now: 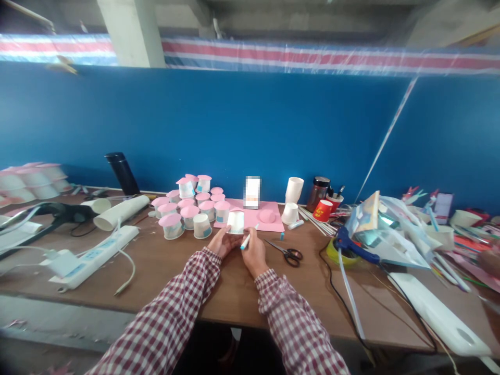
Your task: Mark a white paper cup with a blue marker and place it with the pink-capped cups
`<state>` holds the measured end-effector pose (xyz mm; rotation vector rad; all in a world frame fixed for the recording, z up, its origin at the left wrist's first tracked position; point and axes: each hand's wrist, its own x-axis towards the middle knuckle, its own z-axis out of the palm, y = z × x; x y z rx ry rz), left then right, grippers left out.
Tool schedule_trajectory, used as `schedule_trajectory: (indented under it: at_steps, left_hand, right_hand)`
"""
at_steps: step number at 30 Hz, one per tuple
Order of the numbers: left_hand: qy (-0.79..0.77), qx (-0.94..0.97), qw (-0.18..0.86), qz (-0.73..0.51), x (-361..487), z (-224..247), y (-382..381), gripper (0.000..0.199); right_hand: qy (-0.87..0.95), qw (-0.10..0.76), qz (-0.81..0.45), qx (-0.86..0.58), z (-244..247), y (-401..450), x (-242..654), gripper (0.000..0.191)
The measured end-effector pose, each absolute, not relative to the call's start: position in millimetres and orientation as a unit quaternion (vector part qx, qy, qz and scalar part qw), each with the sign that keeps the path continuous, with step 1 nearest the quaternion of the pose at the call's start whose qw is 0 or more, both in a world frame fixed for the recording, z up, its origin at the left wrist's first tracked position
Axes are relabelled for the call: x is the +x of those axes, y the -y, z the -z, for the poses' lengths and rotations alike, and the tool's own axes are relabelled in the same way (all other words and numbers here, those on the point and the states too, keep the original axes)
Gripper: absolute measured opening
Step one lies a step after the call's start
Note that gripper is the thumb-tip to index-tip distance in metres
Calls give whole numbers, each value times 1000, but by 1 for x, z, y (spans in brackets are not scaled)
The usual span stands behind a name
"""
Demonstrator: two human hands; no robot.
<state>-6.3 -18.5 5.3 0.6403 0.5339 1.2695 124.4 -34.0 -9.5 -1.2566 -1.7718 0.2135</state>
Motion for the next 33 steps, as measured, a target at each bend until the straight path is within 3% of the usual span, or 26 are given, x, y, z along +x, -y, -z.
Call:
schedule_trajectory:
  at_steps: [33]
  left_hand:
    - [-238, 296, 723, -577, -7, 1, 14, 27]
  right_hand:
    - [722, 459, -94, -508, 13, 32, 125, 25]
